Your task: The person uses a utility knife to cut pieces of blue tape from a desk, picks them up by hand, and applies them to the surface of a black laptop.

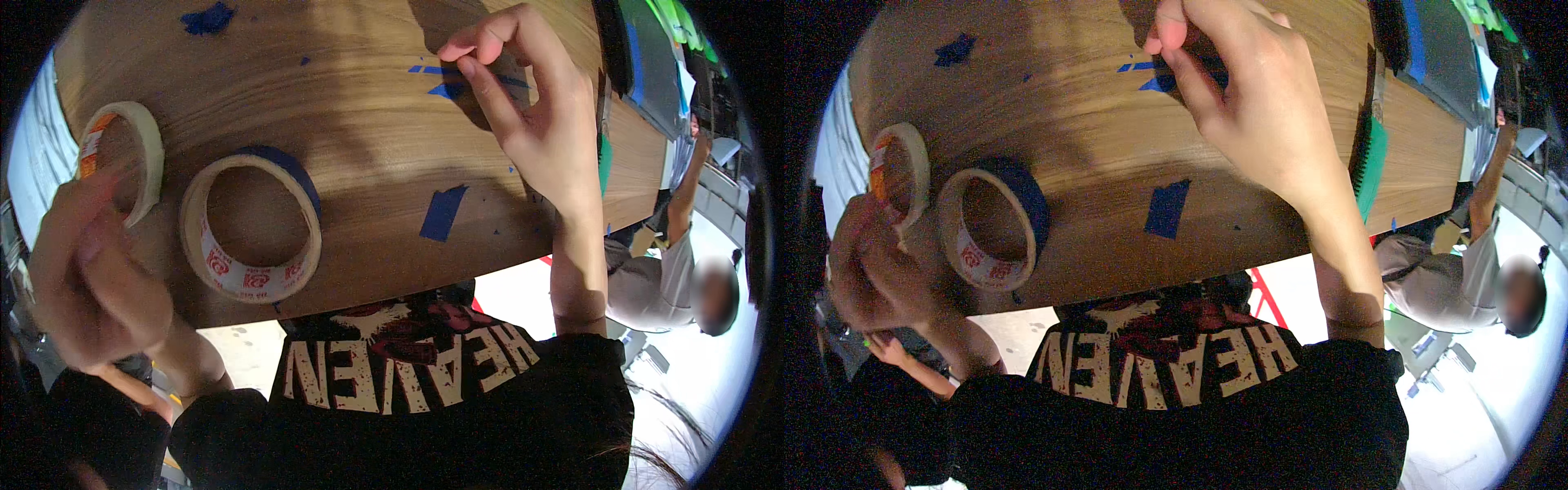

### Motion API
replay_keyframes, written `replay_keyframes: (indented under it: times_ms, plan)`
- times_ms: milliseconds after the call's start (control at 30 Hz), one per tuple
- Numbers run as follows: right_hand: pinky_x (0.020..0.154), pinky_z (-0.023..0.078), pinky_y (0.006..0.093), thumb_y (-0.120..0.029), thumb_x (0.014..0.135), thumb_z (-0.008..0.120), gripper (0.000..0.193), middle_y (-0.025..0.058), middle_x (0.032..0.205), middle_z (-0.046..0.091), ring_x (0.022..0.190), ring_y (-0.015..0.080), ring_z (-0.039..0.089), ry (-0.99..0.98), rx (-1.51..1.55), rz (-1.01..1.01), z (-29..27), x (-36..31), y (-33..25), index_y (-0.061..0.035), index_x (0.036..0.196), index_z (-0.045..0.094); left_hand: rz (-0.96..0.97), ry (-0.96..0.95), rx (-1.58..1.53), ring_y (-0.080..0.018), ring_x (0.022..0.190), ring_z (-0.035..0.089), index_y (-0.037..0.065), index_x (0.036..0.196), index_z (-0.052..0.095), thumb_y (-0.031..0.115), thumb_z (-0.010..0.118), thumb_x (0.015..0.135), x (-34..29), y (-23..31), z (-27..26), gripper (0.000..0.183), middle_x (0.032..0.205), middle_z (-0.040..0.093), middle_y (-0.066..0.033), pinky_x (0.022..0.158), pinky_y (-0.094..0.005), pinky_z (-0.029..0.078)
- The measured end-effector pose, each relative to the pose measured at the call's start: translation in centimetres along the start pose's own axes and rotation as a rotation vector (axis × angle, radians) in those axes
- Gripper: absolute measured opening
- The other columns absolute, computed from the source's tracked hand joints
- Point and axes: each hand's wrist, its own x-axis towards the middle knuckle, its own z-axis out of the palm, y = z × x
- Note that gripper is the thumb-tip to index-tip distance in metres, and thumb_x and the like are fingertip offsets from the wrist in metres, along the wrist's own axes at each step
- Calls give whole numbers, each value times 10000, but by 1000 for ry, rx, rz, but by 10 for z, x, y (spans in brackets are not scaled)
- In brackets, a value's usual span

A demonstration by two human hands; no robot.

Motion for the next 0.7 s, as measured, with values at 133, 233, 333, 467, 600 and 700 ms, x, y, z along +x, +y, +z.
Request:
replay_keyframes:
  times_ms: [133, 233, 333, 467, 600, 700]
  plan:
    - [661, 462, 300, 97, 750, 594, 148, 99, 848, 605, 796, 210, 650, 103, 277, 190, -1, 1, -3, -14, 820, 526, 120, 1, -79, -114, 535, 491, -109, 1058, 563, 31, 405, 935, 6, 0, -3, 244, 832, 640, -189, 500, -198, 381]
    - [689, 453, 298, 102, 744, 612, 181, 85, 810, 635, 798, 219, 659, 76, 40, 28, -7, 1, 2, -44, 792, 516, 167, -2, -121, -111, 522, 483, -104, 1058, 562, 39, 404, 934, 10, 0, -4, 247, 818, 635, -179, 488, -197, 374]
    - [742, 460, 269, 98, 779, 610, 171, 80, 822, 663, 808, 179, 645, 33, -76, -96, -4, -1, 5, -38, 809, 511, 183, -5, -146, -107, 509, 474, -100, 1058, 560, 48, 402, 934, 11, 0, -3, 249, 804, 629, -169, 477, -196, 368]
    - [753, 468, 236, 114, 792, 609, 191, 78, 845, 688, 784, 137, 637, -31, -208, -247, -8, 3, 5, -39, 780, 497, 192, -14, -164, -102, 492, 464, -94, 1058, 559, 59, 401, 934, 14, -1, -1, 252, 785, 622, -155, 462, -195, 359]
    - [758, 460, 240, 118, 776, 622, 209, 84, 845, 688, 790, 150, 640, -67, -119, -236, -12, 6, 13, -52, 757, 503, 190, -15, -165, -98, 475, 453, -87, 1058, 557, 70, 399, 934, 16, -2, 0, 255, 767, 614, -142, 447, -193, 351]
    - [790, 447, 237, 83, 820, 597, 141, 80, 915, 682, 858, 136, 626, -158, -107, -314, -14, 11, 10, -42, 814, 533, 190, -24, -171, -94, 463, 445, -83, 1058, 556, 78, 398, 934, 17, -3, 1, 257, 753, 608, -132, 435, -192, 344]
